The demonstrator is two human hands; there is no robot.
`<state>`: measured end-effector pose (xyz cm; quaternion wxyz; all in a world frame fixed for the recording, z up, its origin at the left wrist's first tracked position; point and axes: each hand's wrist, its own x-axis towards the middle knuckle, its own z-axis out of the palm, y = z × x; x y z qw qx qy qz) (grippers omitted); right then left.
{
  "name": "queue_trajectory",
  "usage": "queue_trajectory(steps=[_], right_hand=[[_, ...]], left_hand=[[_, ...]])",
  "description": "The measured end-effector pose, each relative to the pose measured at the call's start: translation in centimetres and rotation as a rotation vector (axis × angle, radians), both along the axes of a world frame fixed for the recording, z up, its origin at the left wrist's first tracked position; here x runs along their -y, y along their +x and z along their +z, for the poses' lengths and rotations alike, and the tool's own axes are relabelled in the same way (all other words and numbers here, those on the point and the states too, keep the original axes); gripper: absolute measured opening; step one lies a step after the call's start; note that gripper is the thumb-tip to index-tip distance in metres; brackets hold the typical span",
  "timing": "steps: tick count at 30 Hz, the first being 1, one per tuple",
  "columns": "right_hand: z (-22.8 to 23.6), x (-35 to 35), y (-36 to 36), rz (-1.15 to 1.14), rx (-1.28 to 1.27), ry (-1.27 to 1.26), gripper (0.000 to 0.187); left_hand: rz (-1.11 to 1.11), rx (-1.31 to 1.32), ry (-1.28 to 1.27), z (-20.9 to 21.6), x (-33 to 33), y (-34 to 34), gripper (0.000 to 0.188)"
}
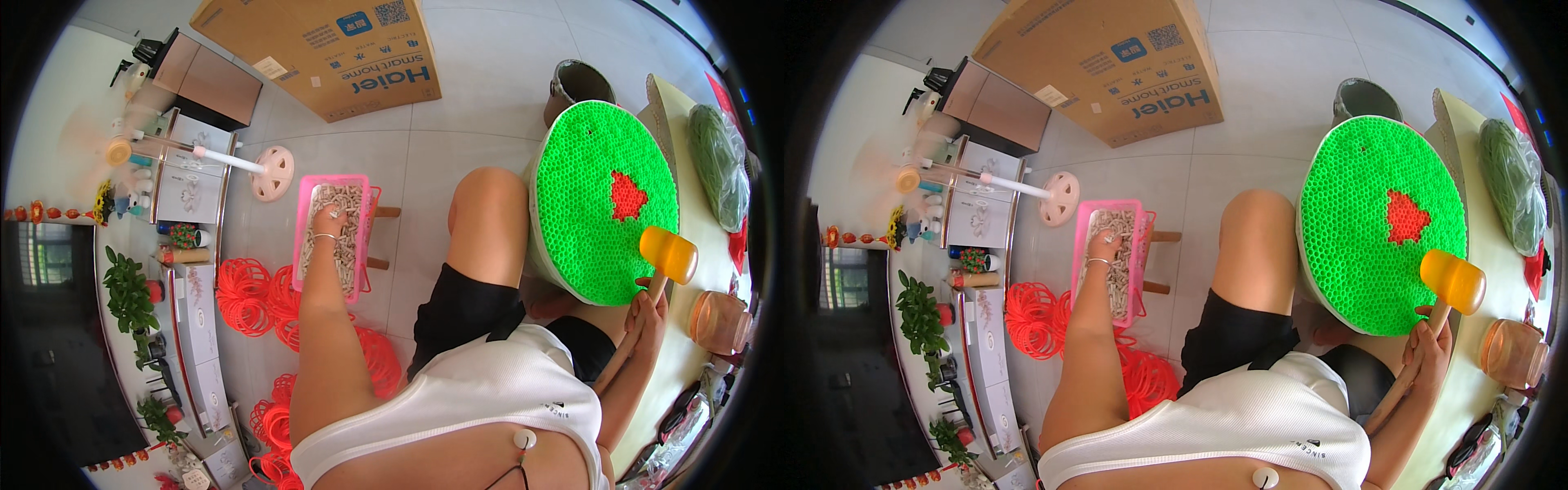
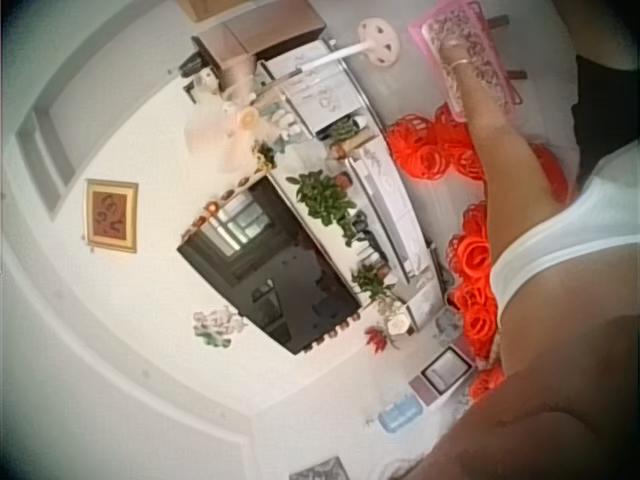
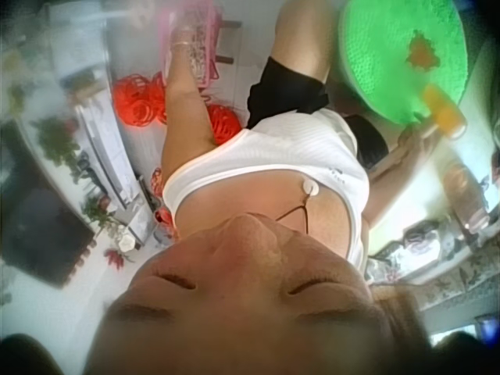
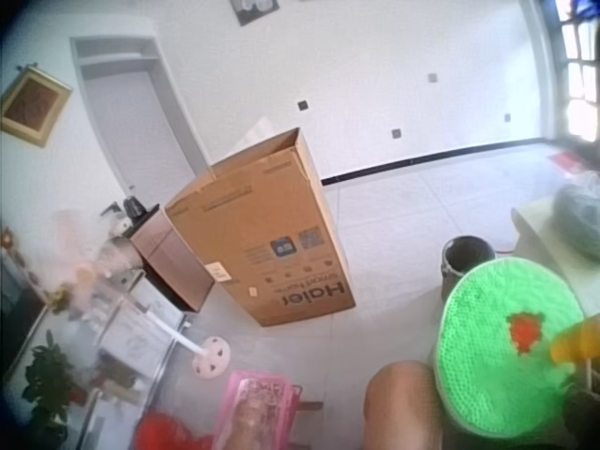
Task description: The person places small white components into a green and red circular base by hand and taps them into place using a wooden mallet.
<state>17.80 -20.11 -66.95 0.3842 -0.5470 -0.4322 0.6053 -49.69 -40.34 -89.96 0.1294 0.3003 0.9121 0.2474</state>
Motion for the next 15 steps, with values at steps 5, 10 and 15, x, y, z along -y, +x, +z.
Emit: queue_trajectory(steps=[5,10,15], right_hand=[[-0.2,-0.3,-0.4,0.0,-0.015,-0.014,0.029],[-0.4,-0.4,0.1,0.002,-0.034,-0.021,0.031],[-0.9,-0.5,0.2,0.043,-0.065,-0.025,0.029]], left_hand=[[0.338,0.331,0.37,-0.2,2.5,-2.4,0.042],[0.488,0.855,0.676,3.8,3.1,-1.4,0.023],[0.632,1.094,0.895,4.7,5.9,-2.5,0.024]])
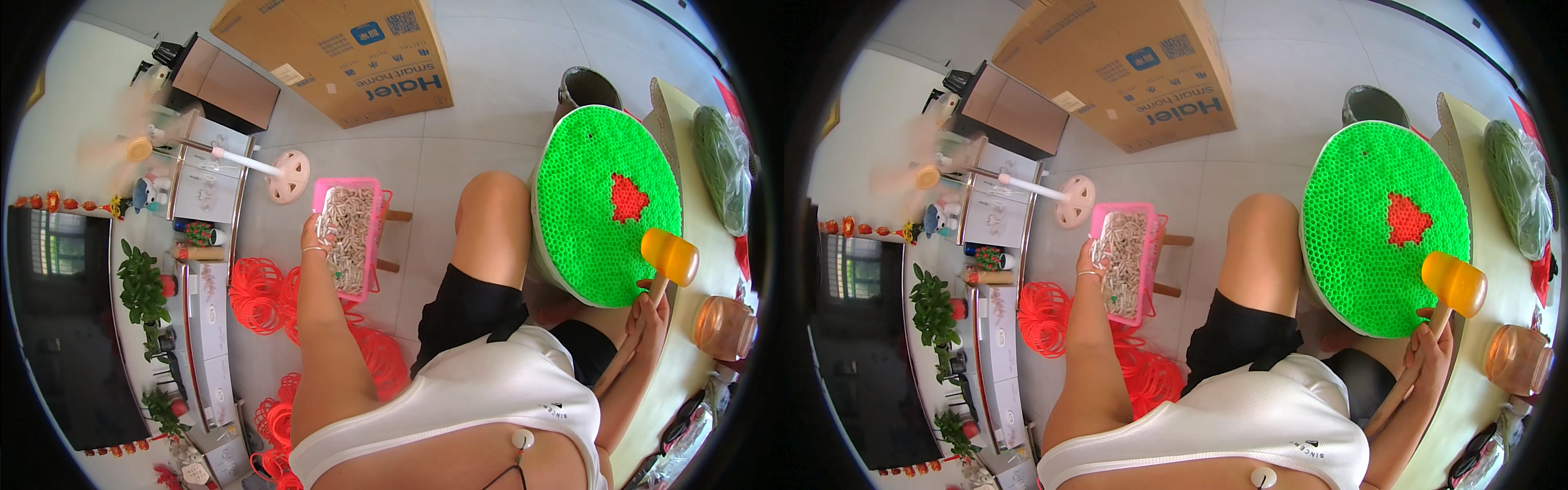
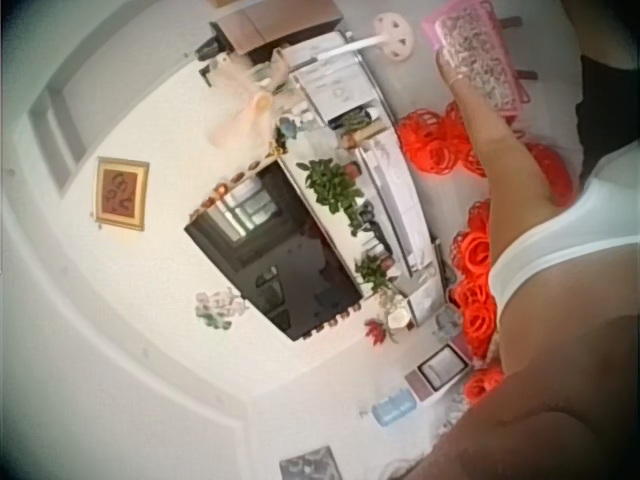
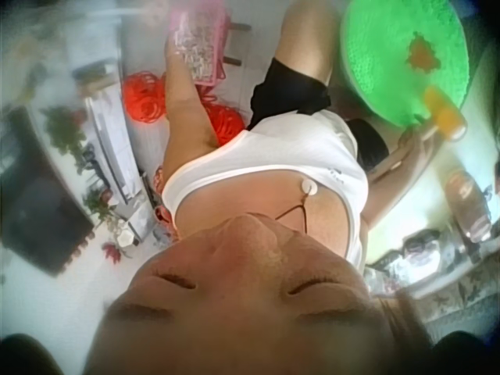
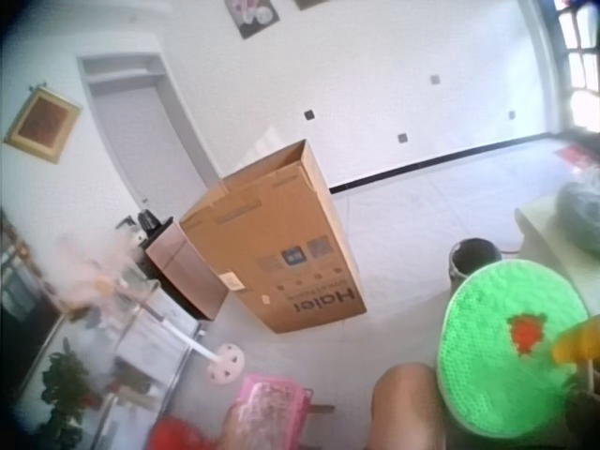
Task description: The person places small white components into a green and red circular base by hand and taps them into place using a wooden mallet.
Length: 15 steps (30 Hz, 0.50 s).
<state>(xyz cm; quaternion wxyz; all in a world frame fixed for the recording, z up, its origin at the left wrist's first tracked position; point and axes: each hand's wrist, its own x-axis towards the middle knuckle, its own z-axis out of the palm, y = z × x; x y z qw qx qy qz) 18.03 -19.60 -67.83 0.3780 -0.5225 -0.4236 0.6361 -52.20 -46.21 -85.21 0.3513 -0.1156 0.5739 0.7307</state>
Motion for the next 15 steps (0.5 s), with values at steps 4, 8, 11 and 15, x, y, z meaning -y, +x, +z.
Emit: queue_trajectory(steps=[4,8,11,15], right_hand=[[-0.1,0.3,0.4,-0.021,-0.026,-0.016,0.027],[1.3,0.2,-0.2,-0.04,0.043,-0.081,0.022],[3.0,0.0,-1.2,-0.054,0.104,-0.139,0.021],[3.4,-0.4,-0.9,0.03,0.015,-0.121,0.022]], left_hand=[[0.061,0.037,0.076,-0.2,0.2,-1.4,0.024],[-0.086,-0.04,0.19,1.1,-1.3,-3.5,0.028],[-0.266,0.011,0.34,2.9,-7.0,-1.6,0.024],[-0.485,0.027,0.471,12.2,-17.6,6.2,0.023]])
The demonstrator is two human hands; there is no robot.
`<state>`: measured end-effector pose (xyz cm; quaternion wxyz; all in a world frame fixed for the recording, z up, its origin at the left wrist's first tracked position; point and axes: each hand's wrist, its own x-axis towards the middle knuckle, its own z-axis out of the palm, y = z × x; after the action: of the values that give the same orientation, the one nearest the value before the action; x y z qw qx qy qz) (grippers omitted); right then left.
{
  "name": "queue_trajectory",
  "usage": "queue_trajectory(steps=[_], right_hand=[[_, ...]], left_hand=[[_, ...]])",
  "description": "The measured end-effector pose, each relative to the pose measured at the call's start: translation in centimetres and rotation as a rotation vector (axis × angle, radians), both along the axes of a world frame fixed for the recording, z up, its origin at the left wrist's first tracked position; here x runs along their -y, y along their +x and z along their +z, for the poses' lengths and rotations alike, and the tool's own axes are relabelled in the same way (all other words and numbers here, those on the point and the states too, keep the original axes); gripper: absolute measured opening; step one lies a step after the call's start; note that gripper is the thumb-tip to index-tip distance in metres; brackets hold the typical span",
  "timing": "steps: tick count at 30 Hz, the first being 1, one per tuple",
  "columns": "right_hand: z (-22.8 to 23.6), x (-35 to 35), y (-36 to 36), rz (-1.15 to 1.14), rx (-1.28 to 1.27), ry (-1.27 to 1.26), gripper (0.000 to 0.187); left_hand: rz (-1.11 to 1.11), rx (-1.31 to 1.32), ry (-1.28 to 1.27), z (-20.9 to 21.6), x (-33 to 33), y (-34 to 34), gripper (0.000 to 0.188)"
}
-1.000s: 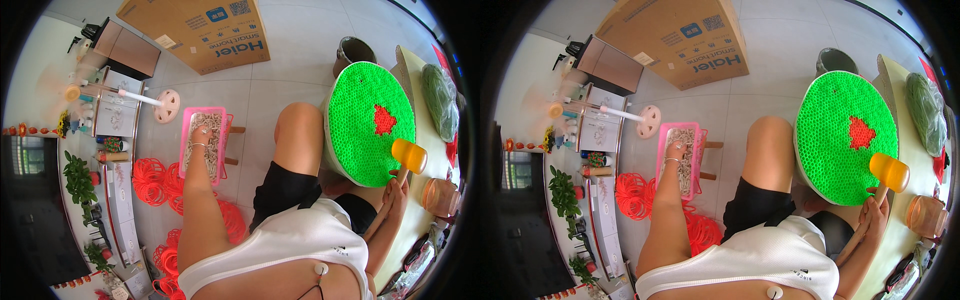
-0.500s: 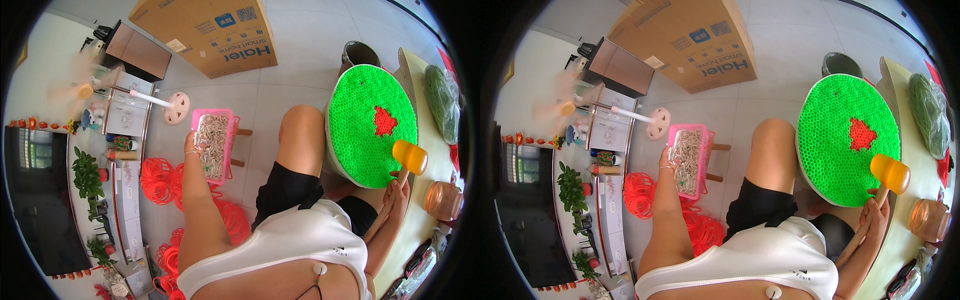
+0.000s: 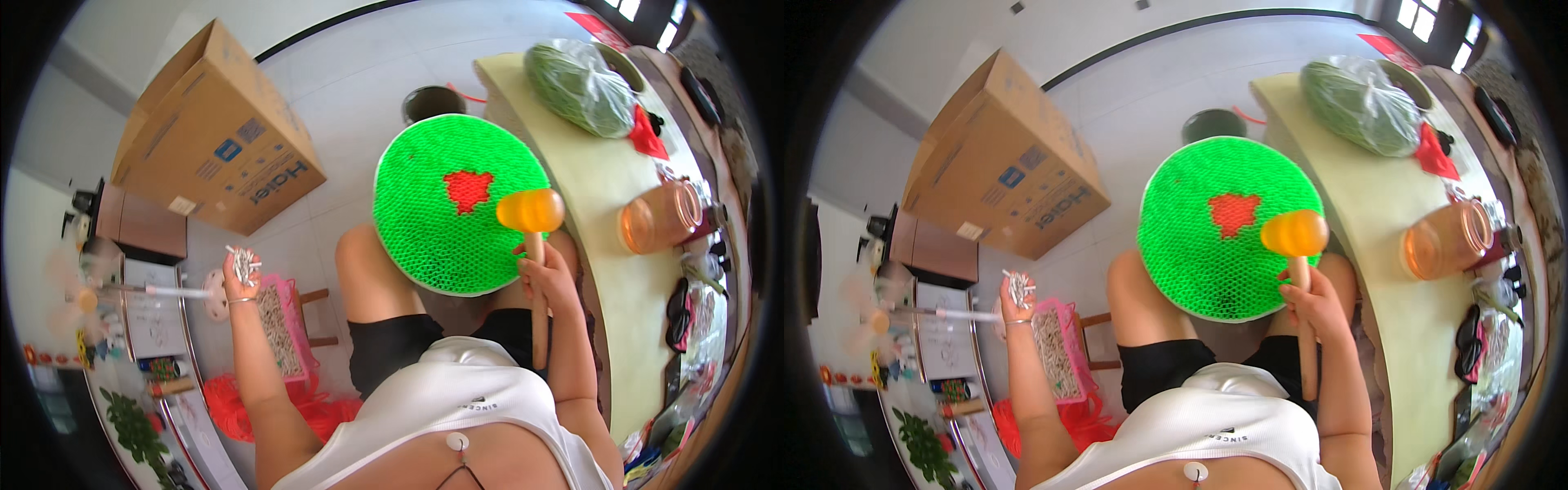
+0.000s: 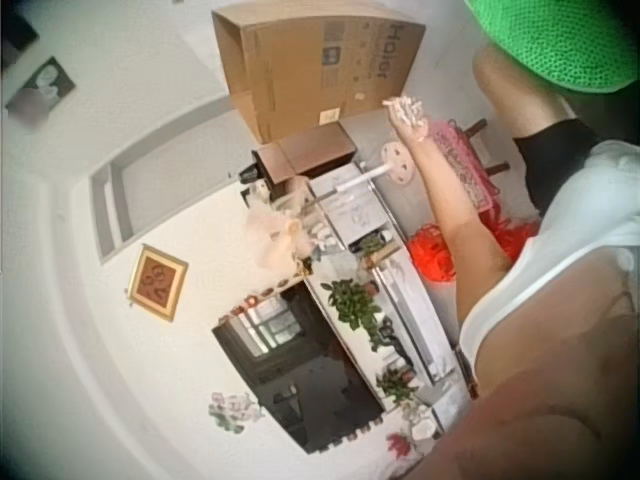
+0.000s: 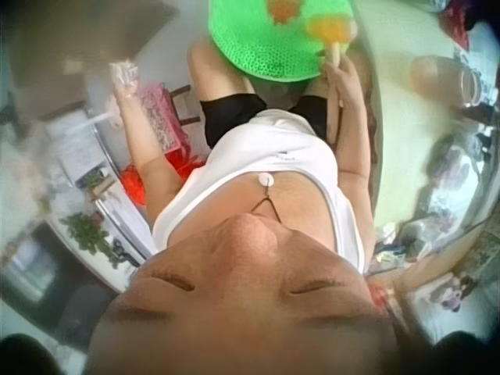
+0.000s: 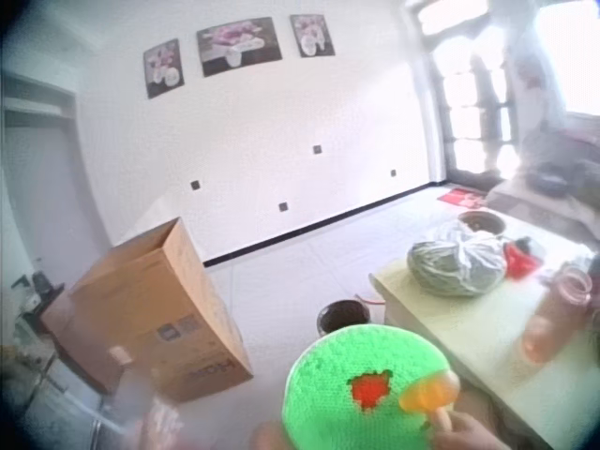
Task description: The person places small white components into a green and red circular base by hand and taps them into place using a wooden mallet.
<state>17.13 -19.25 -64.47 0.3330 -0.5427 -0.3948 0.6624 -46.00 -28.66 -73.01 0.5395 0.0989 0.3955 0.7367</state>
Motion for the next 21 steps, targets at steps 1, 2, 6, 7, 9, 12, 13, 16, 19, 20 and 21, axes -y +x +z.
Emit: queue_trajectory(steps=[1,2,6,7,9,12,13,16,19,20,21], right_hand=[[0.0,0.0,0.3,0.013,-0.037,0.005,0.022],[0.1,0.1,0.5,0.012,-0.04,0.011,0.022],[-0.4,0.3,0.8,0.01,-0.056,0.032,0.023],[-0.5,0.3,0.7,0.01,-0.062,0.038,0.023],[-0.7,0.4,1.0,-0.01,-0.072,0.033,0.023],[-0.9,0.3,0.9,0.011,-0.094,0.041,0.023],[-0.9,0.3,1.0,0.017,-0.096,0.043,0.023],[-0.7,0.3,0.9,0.042,-0.103,0.041,0.024],[-0.8,0.2,1.1,0.052,-0.114,0.036,0.024],[-0.9,0.2,1.2,0.053,-0.119,0.034,0.024],[-0.9,0.2,1.2,0.049,-0.118,0.031,0.024]], left_hand=[[-0.17,-0.005,0.102,2.0,-3.1,2.5,0.024],[-0.288,0.001,0.153,3.5,-6.3,5.0,0.025],[-0.619,-0.024,0.209,7.8,-17.8,17.1,0.025],[-0.65,-0.068,0.172,8.0,-20.3,19.4,0.023],[-0.682,-0.164,0.172,8.7,-24.0,25.2,0.023],[-0.72,-0.338,0.147,8.0,-28.2,30.2,0.026],[-0.688,-0.491,0.126,7.5,-29.2,32.0,0.024],[-0.556,-1.021,0.064,6.4,-30.4,35.3,0.024],[-0.356,-1.63,0.089,5.7,-30.4,37.1,0.027],[-0.26,-1.792,0.144,5.5,-30.1,37.6,0.028],[-0.158,-1.95,0.202,5.4,-29.8,38.0,0.029]])
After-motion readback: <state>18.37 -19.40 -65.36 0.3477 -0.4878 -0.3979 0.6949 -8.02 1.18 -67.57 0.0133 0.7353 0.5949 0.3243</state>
